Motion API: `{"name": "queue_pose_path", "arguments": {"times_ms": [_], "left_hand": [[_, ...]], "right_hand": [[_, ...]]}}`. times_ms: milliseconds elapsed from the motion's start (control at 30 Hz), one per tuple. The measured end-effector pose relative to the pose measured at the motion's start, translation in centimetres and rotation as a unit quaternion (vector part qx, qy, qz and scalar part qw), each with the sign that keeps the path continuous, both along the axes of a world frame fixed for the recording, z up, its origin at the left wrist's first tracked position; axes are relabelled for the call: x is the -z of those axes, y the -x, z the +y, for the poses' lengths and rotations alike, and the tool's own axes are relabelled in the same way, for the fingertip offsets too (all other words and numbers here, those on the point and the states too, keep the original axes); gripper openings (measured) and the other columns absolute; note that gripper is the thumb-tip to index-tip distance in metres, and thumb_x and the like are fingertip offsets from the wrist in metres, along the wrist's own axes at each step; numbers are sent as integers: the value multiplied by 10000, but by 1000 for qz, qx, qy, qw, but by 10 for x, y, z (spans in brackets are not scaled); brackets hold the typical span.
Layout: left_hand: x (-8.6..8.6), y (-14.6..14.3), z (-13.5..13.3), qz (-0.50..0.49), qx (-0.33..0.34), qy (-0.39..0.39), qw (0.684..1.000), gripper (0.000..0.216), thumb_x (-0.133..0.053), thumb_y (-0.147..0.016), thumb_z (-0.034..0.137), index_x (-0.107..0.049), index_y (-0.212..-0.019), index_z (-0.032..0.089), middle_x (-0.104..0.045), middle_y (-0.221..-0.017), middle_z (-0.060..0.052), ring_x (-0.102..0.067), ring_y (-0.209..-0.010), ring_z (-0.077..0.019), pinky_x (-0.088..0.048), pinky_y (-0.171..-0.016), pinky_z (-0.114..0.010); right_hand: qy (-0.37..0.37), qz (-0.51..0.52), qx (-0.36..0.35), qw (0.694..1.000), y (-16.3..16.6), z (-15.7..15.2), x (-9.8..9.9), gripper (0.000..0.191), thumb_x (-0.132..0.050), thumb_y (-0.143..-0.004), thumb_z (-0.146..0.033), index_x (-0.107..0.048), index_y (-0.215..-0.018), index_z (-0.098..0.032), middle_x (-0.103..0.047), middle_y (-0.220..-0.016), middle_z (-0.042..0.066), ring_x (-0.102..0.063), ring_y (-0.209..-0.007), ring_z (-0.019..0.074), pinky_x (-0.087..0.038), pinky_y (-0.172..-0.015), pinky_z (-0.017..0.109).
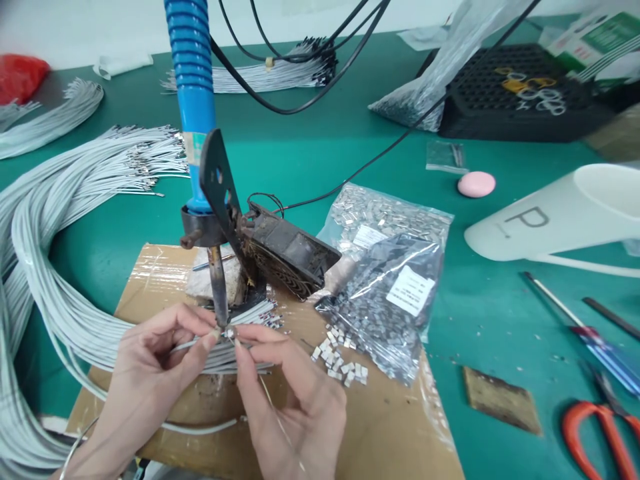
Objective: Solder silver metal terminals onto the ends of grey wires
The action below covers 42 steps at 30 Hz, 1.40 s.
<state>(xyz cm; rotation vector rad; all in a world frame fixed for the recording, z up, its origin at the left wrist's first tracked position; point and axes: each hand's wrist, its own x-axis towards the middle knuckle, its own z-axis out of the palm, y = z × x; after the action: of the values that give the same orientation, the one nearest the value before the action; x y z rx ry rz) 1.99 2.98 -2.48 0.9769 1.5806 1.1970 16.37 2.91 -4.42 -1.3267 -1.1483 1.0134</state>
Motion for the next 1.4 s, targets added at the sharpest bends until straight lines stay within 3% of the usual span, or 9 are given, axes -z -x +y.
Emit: {"name": "queue_pose_path", "arguments": {"times_ms": [200, 300, 400, 533, 733, 900, 1267, 1400], "left_hand": [[-2, 2, -1, 14, -9, 21, 1000, 127, -778, -805, 157, -707, -705, 188, -765, -848, -22, -677, -696, -120, -454, -575, -158], [-3, 3, -1, 21, 24, 23, 999, 122, -778, -809, 150, -707, -718, 190, -771, -859, -28, -680, -712, -129, -460, -583, -167], [-3, 3, -1, 22, 21, 23, 999, 127, -772, -817, 154, -703, -716, 190, -768, -852, -30, -665, -695, -130, -442, -568, -178], [0, 3, -4, 18, -4, 21, 1000, 132, -757, -837, 183, -696, -720, 194, -762, -864, -24, -652, -687, -123, -414, -548, -179], [3, 10, -3, 27, 49, 3, 998, 123, -763, -819, 122, -707, -733, 191, -772, -843, -15, -670, -670, -105, -464, -564, -135], [0, 6, 3, 11, 13, -4, 1000, 119, -778, -760, 118, -713, -679, 175, -781, -805, -23, -712, -666, -105, -504, -579, -114], [6, 8, -3, 16, 41, -2, 999, 123, -734, -867, 151, -714, -756, 201, -780, -881, -14, -689, -708, -106, -466, -581, -131], [5, 8, -2, 19, 32, -8, 999, 118, -746, -847, 146, -715, -745, 197, -777, -872, -16, -668, -677, -100, -457, -566, -132]], "right_hand": [[-38, -8, -10, 999, 6, 10, -5, 190, -846, -847, -409, -799, -803, -230, -856, -914, 96, -833, -866, 290, -697, -737, 372], [-47, -18, -12, 999, 6, 9, -3, 167, -842, -852, -389, -802, -816, -231, -856, -908, 94, -833, -848, 288, -698, -725, 373], [-63, -31, -8, 998, 5, 3, 2, 74, -823, -871, -260, -785, -812, -236, -856, -915, 71, -831, -819, 254, -689, -729, 342], [-82, -45, -19, 995, 3, -3, 8, 191, -773, -878, -74, -756, -848, -263, -850, -970, -16, -820, -837, 151, -645, -793, 224], [-83, -45, -33, 995, 2, -4, 10, 194, -748, -901, -76, -750, -845, -261, -842, -983, -35, -813, -880, 123, -619, -827, 184], [-75, -56, -18, 995, 3, -5, 10, 168, -744, -919, -120, -745, -821, -256, -845, -968, -19, -816, -850, 148, -632, -785, 212], [-82, -56, -20, 995, 2, -3, 9, 191, -749, -905, -100, -743, -850, -283, -838, -1004, -84, -799, -867, 75, -588, -835, 141], [-73, -61, -13, 995, 3, -6, 8, 176, -747, -913, -124, -731, -829, -277, -838, -989, -75, -803, -854, 91, -600, -814, 161]]}}
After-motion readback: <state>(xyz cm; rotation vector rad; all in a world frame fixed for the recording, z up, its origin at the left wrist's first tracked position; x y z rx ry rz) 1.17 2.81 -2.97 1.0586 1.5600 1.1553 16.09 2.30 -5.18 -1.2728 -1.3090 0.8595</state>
